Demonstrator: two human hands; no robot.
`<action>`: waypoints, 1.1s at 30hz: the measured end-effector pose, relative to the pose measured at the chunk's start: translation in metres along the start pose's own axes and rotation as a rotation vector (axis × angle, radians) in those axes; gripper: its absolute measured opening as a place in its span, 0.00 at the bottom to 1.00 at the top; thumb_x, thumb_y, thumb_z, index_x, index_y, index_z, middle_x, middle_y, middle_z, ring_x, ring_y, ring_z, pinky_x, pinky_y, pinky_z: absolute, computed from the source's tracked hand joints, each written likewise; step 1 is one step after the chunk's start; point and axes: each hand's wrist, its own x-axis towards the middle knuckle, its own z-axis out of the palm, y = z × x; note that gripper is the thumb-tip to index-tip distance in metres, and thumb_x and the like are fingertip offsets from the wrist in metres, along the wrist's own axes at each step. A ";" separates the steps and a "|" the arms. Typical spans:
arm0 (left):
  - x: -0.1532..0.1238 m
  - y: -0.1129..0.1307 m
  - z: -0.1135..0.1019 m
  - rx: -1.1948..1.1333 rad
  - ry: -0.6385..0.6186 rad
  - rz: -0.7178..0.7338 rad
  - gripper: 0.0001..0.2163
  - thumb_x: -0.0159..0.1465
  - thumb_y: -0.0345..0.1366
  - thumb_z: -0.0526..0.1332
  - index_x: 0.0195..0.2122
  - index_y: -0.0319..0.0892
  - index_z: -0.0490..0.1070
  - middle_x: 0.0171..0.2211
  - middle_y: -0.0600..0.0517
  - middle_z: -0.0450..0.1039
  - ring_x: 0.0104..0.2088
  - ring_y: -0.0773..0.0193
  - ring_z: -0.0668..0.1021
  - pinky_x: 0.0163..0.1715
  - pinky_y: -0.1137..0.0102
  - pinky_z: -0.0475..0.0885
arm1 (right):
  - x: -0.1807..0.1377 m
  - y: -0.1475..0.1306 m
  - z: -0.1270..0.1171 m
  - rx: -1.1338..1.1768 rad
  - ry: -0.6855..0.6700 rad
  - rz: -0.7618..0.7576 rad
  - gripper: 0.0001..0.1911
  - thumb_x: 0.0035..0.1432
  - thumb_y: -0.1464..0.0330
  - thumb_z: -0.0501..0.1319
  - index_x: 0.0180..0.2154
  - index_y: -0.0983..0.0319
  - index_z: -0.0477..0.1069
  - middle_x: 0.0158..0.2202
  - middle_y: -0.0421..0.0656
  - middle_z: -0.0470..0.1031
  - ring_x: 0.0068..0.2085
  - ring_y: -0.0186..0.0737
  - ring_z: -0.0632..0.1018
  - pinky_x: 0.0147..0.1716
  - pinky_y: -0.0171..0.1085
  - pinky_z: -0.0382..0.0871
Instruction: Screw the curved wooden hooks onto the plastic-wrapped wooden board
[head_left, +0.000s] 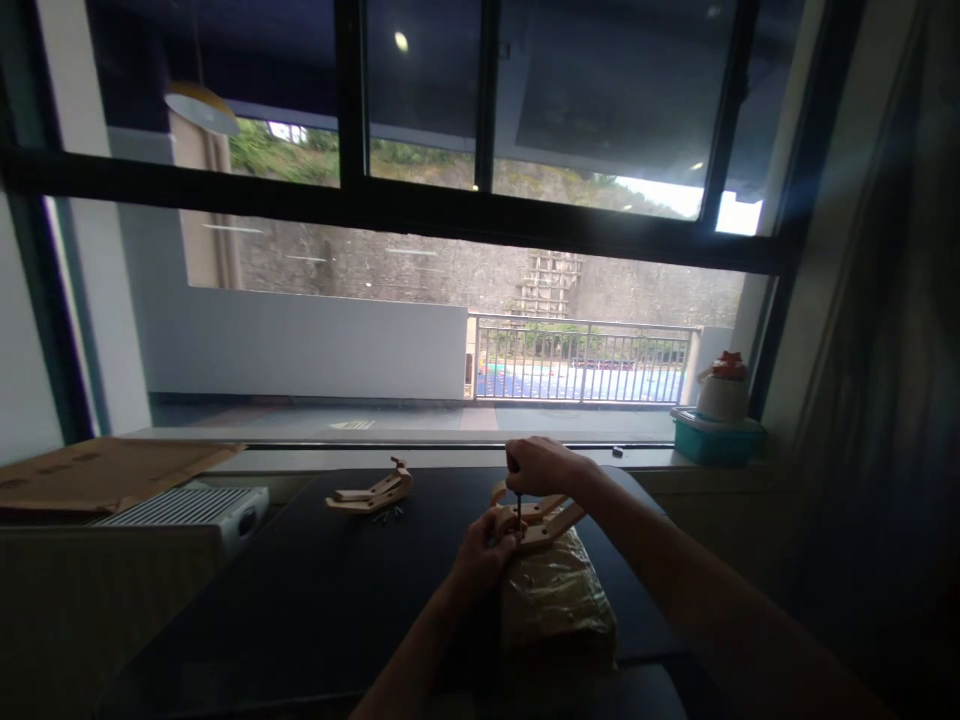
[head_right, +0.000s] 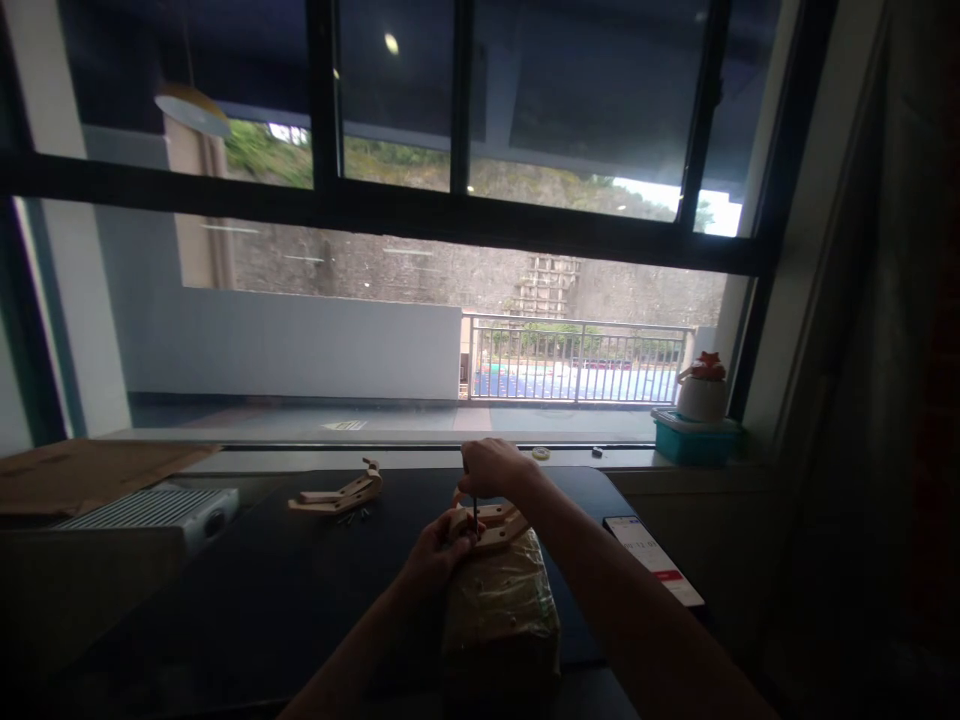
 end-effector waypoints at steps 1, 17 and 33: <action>0.000 -0.001 0.000 -0.018 0.005 -0.004 0.10 0.49 0.34 0.64 0.33 0.38 0.73 0.31 0.49 0.76 0.33 0.62 0.75 0.37 0.70 0.69 | 0.001 -0.001 0.000 -0.001 0.000 0.003 0.12 0.49 0.65 0.59 0.37 0.63 0.72 0.34 0.46 0.76 0.33 0.40 0.74 0.27 0.33 0.61; 0.010 -0.007 0.004 -0.130 0.041 -0.045 0.10 0.46 0.34 0.67 0.30 0.38 0.72 0.25 0.55 0.71 0.28 0.67 0.72 0.32 0.74 0.67 | -0.012 0.013 -0.009 0.035 -0.109 0.031 0.15 0.50 0.62 0.59 0.39 0.63 0.71 0.36 0.44 0.75 0.32 0.36 0.73 0.24 0.31 0.59; 0.007 -0.007 0.001 -0.045 0.081 -0.044 0.11 0.47 0.39 0.68 0.29 0.38 0.74 0.28 0.53 0.74 0.31 0.64 0.74 0.33 0.73 0.68 | 0.001 0.016 -0.024 0.181 -0.270 0.129 0.13 0.51 0.67 0.60 0.40 0.64 0.72 0.33 0.43 0.76 0.28 0.32 0.74 0.23 0.29 0.64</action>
